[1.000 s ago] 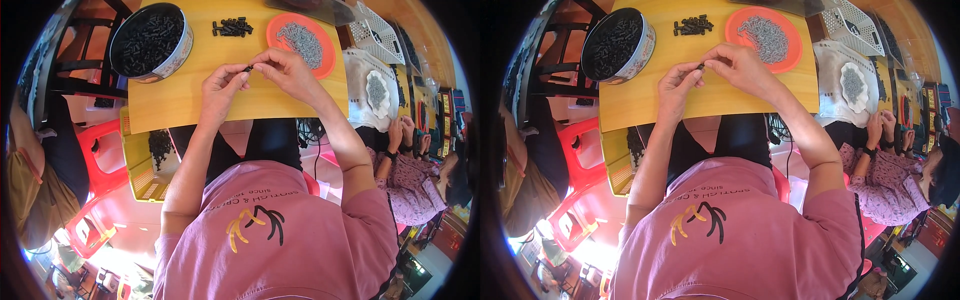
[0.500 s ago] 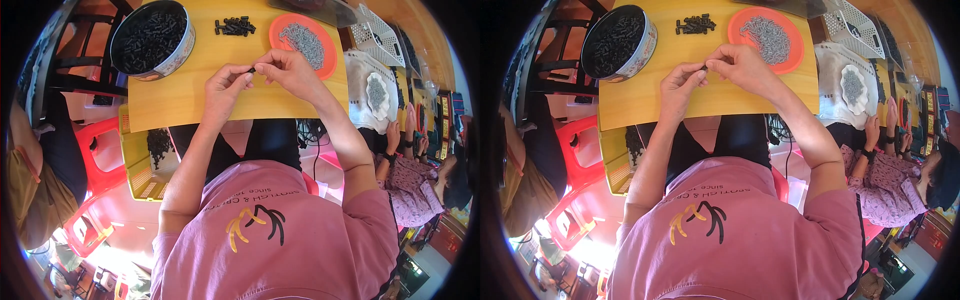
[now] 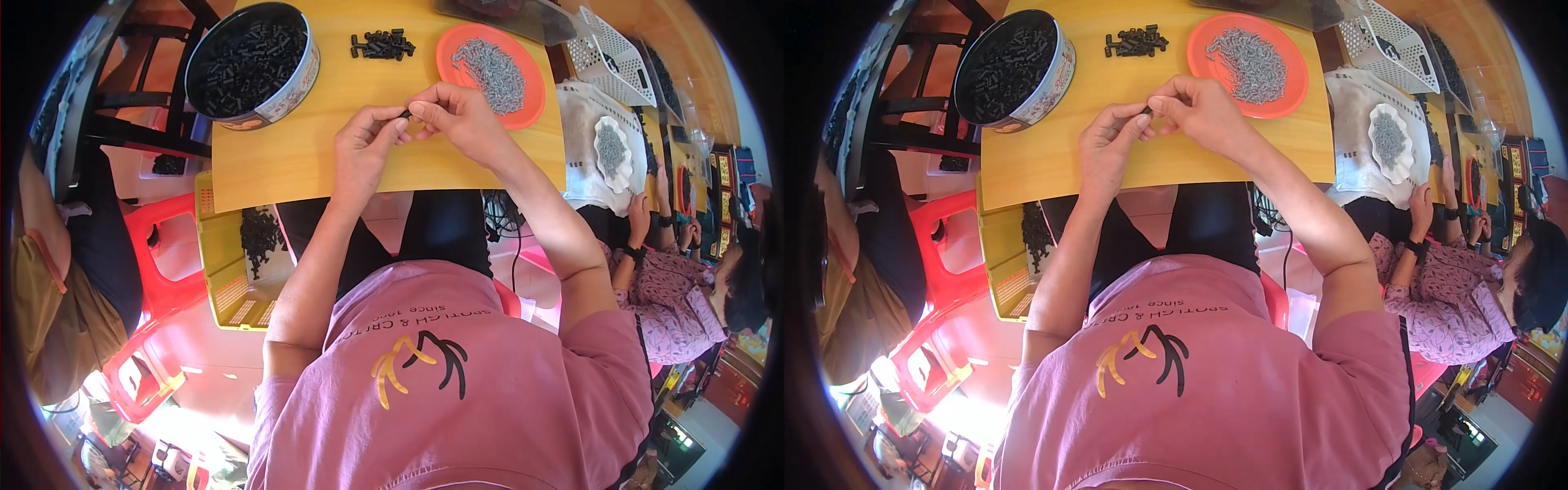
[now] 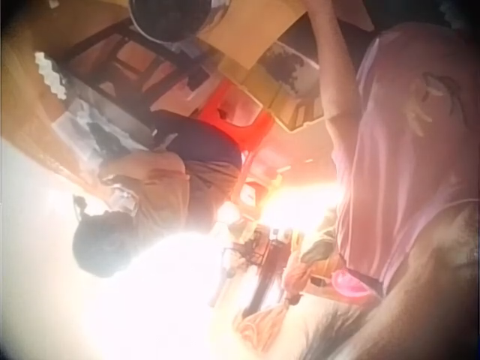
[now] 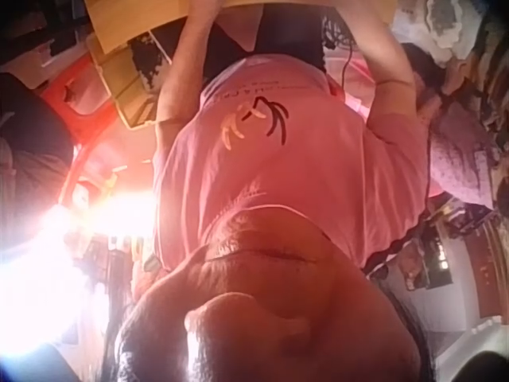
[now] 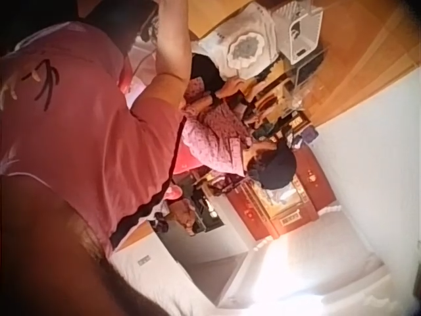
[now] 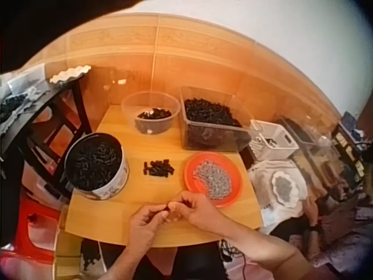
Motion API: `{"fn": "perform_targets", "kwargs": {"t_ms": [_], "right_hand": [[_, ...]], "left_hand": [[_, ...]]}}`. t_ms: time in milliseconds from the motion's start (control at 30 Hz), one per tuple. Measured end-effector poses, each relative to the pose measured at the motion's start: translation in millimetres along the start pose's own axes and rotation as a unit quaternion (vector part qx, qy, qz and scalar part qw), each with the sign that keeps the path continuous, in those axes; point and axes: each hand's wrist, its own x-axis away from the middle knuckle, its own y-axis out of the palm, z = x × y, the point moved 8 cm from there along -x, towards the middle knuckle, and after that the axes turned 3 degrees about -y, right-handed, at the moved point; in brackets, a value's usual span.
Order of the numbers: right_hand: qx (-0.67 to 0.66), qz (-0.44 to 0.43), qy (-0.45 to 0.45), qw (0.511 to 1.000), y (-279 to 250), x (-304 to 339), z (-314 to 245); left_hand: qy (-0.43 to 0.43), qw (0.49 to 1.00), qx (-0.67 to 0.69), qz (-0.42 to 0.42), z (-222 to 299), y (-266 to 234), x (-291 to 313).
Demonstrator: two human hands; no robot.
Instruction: The person assembles small black plastic components by hand, inserting silver metal pieces into them at a work table.
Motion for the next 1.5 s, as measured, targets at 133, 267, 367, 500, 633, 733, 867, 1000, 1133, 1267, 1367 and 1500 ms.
{"fn": "perform_targets", "kwargs": {"t_ms": [133, 267, 367, 500, 633, 733, 867, 1000, 1133, 1267, 1367, 1500], "right_hand": [[0.028, -0.004, -0.088, 0.996, 7.1, 14.8, -17.8], [-0.008, 0.007, -0.138, 0.990, 13.5, 25.8, -41.7], [-0.034, -0.001, -0.140, 0.990, 10.7, 32.1, -53.7], [-0.039, -0.003, -0.159, 0.986, 0.8, 42.1, -60.8], [0.092, -0.035, -0.229, 0.969, 3.2, 58.2, -89.1], [0.116, -0.061, -0.245, 0.961, 6.2, 63.7, -96.5], [0.009, -0.103, -0.199, 0.975, 14.2, 62.5, -82.6], [-0.117, -0.140, -0.159, 0.970, 25.0, 64.7, -68.0], [-0.255, -0.162, -0.067, 0.951, 41.5, 68.6, -53.0], [-0.367, -0.166, -0.051, 0.914, 45.4, 67.0, -48.5], [-0.442, -0.213, -0.045, 0.870, 55.6, 70.8, -52.7], [-0.467, -0.187, -0.075, 0.861, 62.3, 76.0, -57.6]], "left_hand": [[-0.023, 1.000, -0.003, -0.019, 14.6, 0.9, 9.7], [-0.004, 1.000, 0.004, -0.012, 39.1, 2.8, 19.8], [-0.004, 1.000, -0.026, 0.004, 63.5, 4.9, 32.4], [0.062, 0.998, -0.023, 0.012, 91.9, 4.1, 44.3], [0.175, 0.977, -0.125, 0.001, 119.0, 8.5, 55.3], [0.199, 0.968, -0.150, -0.008, 129.1, 14.8, 62.5], [0.177, 0.976, -0.128, -0.010, 128.4, 20.0, 67.8], [0.225, 0.958, -0.174, -0.021, 138.3, 25.4, 70.2], [0.225, 0.961, -0.157, -0.036, 134.0, 27.4, 70.7], [0.195, 0.974, -0.094, -0.072, 132.4, 35.2, 71.6], [0.166, 0.981, -0.061, -0.081, 134.4, 38.3, 74.2], [0.267, 0.947, -0.165, -0.065, 143.4, 37.6, 82.2]]}}
